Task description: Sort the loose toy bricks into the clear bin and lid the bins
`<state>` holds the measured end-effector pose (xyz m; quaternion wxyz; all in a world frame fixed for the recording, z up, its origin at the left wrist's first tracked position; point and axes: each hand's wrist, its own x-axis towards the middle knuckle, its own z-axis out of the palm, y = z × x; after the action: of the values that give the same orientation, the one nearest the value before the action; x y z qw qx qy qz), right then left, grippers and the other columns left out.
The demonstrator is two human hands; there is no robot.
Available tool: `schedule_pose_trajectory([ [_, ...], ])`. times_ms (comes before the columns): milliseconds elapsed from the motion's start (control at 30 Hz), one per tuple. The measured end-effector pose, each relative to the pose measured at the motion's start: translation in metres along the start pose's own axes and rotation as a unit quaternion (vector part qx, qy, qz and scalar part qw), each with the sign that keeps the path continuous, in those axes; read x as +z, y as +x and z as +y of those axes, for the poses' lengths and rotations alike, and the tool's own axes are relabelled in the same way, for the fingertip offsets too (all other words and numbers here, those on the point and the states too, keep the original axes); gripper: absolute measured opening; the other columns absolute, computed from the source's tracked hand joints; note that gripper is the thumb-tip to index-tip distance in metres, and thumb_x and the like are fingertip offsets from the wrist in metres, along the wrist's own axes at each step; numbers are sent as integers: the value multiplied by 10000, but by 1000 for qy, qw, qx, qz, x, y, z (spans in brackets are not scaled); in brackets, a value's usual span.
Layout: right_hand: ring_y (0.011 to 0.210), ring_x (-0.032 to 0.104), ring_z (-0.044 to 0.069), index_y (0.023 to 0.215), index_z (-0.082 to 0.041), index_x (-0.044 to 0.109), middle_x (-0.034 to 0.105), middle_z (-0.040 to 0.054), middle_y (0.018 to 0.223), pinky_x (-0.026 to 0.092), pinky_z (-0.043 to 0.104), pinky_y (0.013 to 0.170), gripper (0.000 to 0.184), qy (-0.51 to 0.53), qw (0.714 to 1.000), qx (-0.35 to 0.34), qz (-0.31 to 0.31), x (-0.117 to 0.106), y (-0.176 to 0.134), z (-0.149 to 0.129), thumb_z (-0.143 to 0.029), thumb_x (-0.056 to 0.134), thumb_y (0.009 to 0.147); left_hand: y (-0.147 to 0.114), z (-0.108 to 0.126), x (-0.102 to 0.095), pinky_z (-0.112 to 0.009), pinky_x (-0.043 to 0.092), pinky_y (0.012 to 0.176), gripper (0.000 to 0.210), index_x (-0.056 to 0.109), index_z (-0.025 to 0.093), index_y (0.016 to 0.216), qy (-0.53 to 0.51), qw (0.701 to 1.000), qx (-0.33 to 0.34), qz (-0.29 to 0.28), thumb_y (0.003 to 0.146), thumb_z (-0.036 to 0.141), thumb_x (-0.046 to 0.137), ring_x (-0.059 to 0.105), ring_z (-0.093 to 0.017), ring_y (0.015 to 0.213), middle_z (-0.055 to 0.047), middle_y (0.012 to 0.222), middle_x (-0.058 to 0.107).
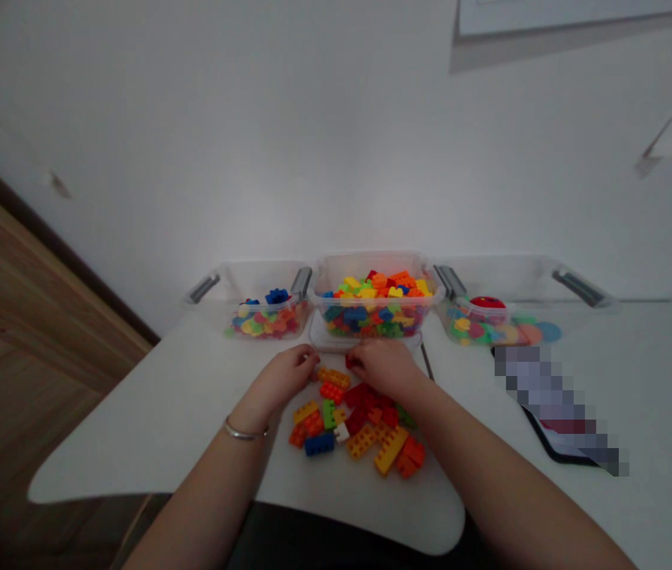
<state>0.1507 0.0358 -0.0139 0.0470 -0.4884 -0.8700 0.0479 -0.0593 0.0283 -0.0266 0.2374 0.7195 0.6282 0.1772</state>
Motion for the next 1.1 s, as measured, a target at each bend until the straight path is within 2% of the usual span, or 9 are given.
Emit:
schedule_pose_trajectory([
  [167,892,669,215,954,-261,740,734,44,991,445,266,653,222,-18,1000,25,-7,-4,0,0,-261,534,870,2,-3,2,-256,405,629,239,673,187,889,2,1000,22,22,891,294,460,635,-170,720,-61,820,726],
  [267,859,671,210,924,-254,736,732,41,971,443,270,632,203,-4,999,13,34,-11,-3,-1,-263,540,871,1,-2,2,-258,407,638,248,679,187,886,12,999,33,29,898,293,455,630,-172,741,-60,836,722],
  [367,899,659,196,912,-247,727,729,47,977,469,282,713,210,36,984,-34,172,-21,-9,0,-282,520,900,0,-1,1,-258,421,658,253,685,186,903,13,999,44,25,901,281,450,628,-172,758,-58,860,721],
  [433,927,646,193,886,-233,718,730,60,966,475,304,805,222,47,954,-58,291,-28,-13,5,-293,507,914,0,0,0,-262,435,687,254,688,183,913,15,998,53,27,903,278,453,631,-176,786,-62,884,720],
  [533,905,639,210,862,-230,707,732,65,928,456,364,891,197,22,903,-30,428,-38,-19,17,-297,526,904,0,0,0,-271,449,741,249,689,172,910,25,997,68,34,901,263,457,633,-184,838,-77,925,712],
  [600,882,637,224,851,-234,704,731,62,897,446,393,898,180,-1,883,12,470,-44,-22,28,-294,540,892,0,1,-1,-276,452,750,245,685,165,890,33,996,70,36,897,249,455,630,-186,841,-84,922,706],
  [800,911,627,251,916,-193,725,734,102,951,454,397,865,211,-42,860,87,501,-47,-23,58,-266,529,885,0,-1,-1,-282,452,765,253,683,163,906,35,996,70,38,893,248,446,630,-186,846,-87,934,705],
  [933,886,622,256,947,-183,744,744,94,961,448,403,842,272,-72,872,125,467,-42,-21,66,-279,496,893,0,-1,0,-280,448,736,257,682,161,887,40,996,70,28,891,247,440,631,-182,814,-85,907,709],
  [1100,934,604,280,958,-177,750,743,108,977,421,430,837,345,-72,891,161,419,-42,-19,63,-330,444,912,-2,1,-1,-284,451,749,269,694,159,916,42,997,65,21,893,252,443,640,-189,838,-91,933,718],
])
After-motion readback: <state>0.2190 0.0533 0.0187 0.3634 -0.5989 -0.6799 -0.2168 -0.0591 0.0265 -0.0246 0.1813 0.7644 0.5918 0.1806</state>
